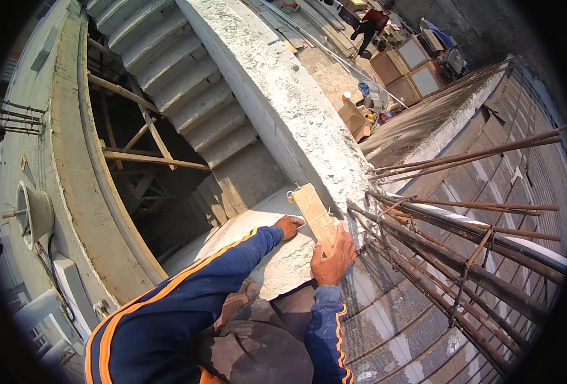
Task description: The person uses a hammer to tap a wooden block against a concrete wall, then measures the wall with a tape measure and marks it with a pen. The person repeats the measuring and marking process multiple times.
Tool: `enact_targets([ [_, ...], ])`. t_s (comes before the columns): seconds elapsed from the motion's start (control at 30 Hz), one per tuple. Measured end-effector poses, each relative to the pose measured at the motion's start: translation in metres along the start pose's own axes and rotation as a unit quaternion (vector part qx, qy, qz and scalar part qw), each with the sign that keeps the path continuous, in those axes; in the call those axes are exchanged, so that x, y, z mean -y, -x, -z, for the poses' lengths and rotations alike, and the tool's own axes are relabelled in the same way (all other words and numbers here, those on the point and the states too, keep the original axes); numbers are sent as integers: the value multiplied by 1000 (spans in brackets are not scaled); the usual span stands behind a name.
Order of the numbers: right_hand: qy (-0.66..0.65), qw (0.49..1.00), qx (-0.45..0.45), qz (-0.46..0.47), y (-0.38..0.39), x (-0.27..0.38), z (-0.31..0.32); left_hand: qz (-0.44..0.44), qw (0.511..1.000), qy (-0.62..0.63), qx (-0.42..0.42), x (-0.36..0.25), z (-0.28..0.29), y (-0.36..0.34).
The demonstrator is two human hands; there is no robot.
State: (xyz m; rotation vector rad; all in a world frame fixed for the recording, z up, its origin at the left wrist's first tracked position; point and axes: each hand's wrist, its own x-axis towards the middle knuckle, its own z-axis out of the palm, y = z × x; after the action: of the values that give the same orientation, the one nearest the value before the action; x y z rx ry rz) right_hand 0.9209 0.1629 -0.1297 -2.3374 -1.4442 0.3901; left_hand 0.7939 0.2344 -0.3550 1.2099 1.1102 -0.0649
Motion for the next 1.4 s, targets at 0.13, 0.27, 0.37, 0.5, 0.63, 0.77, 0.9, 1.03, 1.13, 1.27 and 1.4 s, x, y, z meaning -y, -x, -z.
enact_targets([
  [0.13, 9, 999, 0, 31, 3, -4, 0, -28, 993, -92, -72, -21, 29, 57],
  [0.27, 34, 999, 26, 33, 8, -15, -1, 2, 986, -11, -168, -25, 78, 154],
  [0.37, 45, 997, 51, 29, 11, -24, -3, 19, 958, 24, -284, -11, 109, 251],
  [0.5, 53, 996, 68, 34, 5, -29, -5, 82, 873, 17, -481, 20, 116, 383],
  [0.63, 101, 988, 120, 9, -7, -33, -7, 77, 802, 181, -564, 56, 110, 488],
  [0.77, 120, 982, 143, 26, -16, -49, -12, 95, 736, 150, -653, 95, 112, 558],
  [0.9, 178, 973, 136, 56, -24, -57, -23, 103, 652, 168, -732, 122, 153, 622],
  [1.03, 189, 967, 159, 61, -40, -10, -49, 45, 577, 133, -805, 130, 269, 678],
  [1.13, 184, 961, 191, 76, -49, 56, -72, -9, 541, 55, -839, 136, 389, 716],
  [1.27, 190, 951, 226, 88, -52, 125, -96, 20, 622, -99, -776, 161, 537, 743],
  [1.4, 195, 946, 245, 82, -54, 147, -104, 200, 766, -143, -594, 188, 627, 727],
])
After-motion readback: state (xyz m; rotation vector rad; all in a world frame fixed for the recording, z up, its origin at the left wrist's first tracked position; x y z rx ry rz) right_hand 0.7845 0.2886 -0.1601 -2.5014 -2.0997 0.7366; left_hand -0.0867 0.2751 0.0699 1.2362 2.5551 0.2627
